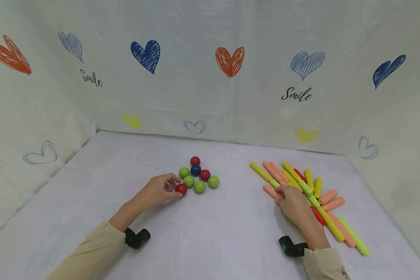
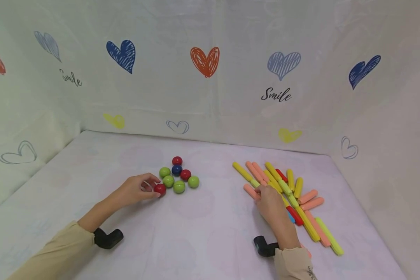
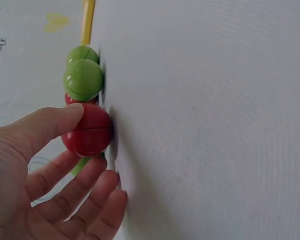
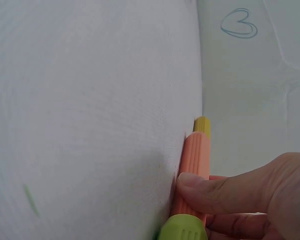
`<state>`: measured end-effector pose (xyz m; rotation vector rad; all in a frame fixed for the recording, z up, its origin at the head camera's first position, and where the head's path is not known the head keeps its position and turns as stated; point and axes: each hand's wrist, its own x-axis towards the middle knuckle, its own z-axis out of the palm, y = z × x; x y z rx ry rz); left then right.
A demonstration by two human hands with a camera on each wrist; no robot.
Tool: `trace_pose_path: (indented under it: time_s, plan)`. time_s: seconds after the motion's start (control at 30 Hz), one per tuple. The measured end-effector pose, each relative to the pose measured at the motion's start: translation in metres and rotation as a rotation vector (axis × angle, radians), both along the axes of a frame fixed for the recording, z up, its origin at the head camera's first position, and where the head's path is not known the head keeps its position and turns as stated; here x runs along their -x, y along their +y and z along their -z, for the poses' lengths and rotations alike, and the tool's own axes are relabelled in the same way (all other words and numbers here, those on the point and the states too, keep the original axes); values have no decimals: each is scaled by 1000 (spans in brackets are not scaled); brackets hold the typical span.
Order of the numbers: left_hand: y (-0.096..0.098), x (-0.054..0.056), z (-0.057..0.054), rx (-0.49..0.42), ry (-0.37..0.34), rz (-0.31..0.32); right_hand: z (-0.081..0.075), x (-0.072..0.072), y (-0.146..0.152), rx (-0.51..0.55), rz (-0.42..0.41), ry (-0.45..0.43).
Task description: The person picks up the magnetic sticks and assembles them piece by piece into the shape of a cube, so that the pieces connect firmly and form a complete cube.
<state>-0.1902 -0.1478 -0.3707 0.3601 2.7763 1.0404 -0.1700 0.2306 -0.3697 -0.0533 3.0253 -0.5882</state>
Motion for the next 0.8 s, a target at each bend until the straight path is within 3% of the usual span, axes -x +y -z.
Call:
trace_pose_path:
  time_s: [0.43, 0.8]
  plan:
    - [0, -2, 1, -6, 6, -10, 0, 0, 0, -2, 3, 3]
    - [9, -14, -1, -106, -15, 5, -1, 0, -1, -8, 9, -27]
